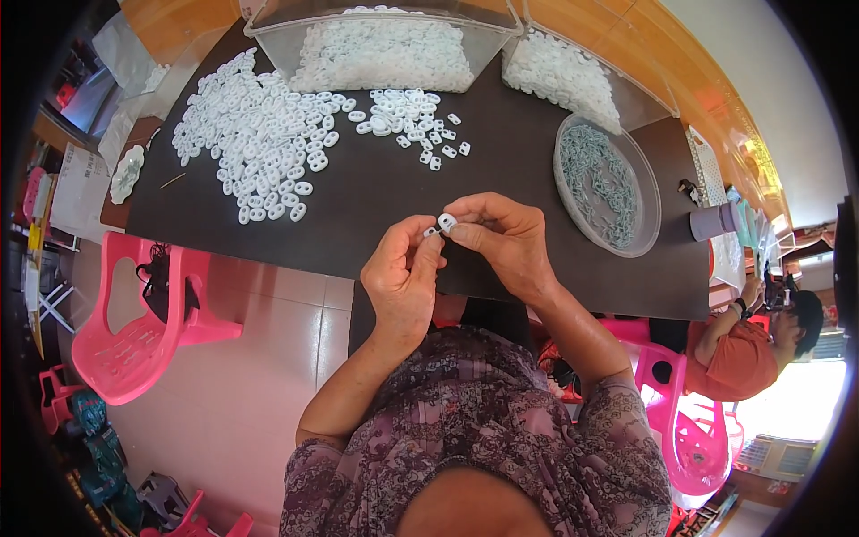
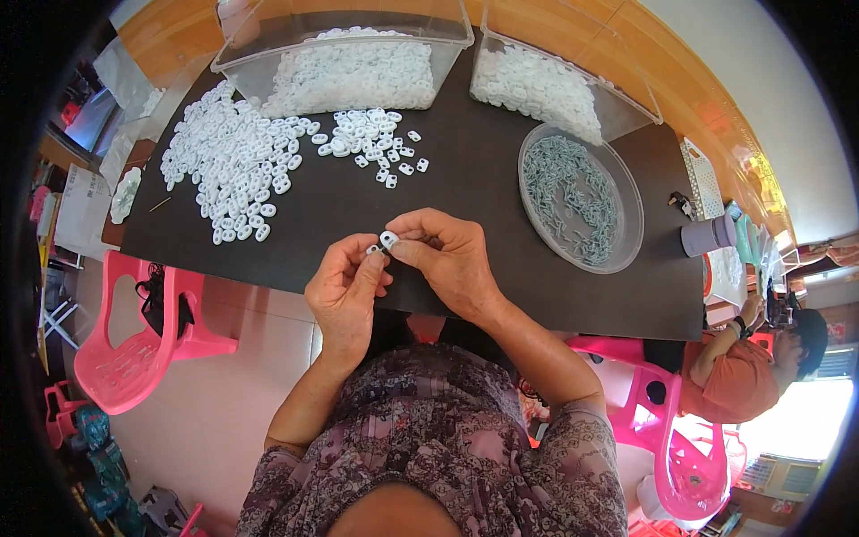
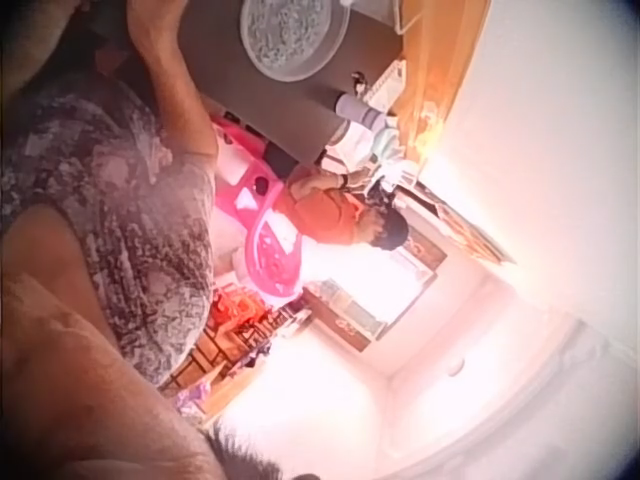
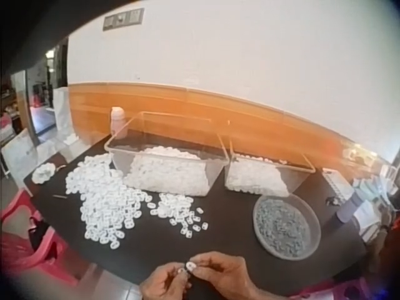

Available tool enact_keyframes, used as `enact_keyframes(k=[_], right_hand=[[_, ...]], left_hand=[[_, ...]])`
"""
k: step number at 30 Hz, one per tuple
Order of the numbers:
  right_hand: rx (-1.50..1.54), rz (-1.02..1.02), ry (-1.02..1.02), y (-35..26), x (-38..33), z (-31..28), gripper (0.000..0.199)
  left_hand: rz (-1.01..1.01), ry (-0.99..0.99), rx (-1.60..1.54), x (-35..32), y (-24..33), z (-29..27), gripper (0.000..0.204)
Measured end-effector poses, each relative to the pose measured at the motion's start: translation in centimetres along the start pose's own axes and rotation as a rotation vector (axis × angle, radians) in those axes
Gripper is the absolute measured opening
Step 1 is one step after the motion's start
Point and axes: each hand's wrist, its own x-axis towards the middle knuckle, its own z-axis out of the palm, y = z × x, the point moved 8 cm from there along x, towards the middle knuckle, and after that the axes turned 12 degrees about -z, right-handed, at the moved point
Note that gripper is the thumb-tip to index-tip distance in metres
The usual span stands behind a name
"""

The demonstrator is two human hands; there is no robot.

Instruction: The recorder is manually inserting small grey components into white plastic circular pieces at an assembly workbench.

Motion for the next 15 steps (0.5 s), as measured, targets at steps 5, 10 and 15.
enact_keyframes(k=[5,10,15], right_hand=[[0.003,-0.008,-0.009,0.1,-0.1,0.4,0.016],[-0.088,-0.097,0.011,-0.3,-0.1,0.3,0.014],[-0.157,-0.182,0.021,-0.8,-0.1,0.5,0.015]], left_hand=[[-0.004,-0.034,-0.052,0.2,-0.4,0.1,0.018],[-0.052,-0.076,-0.055,0.2,-0.5,0.3,0.025],[-0.066,-0.071,-0.144,0.4,-0.7,0.4,0.021]])
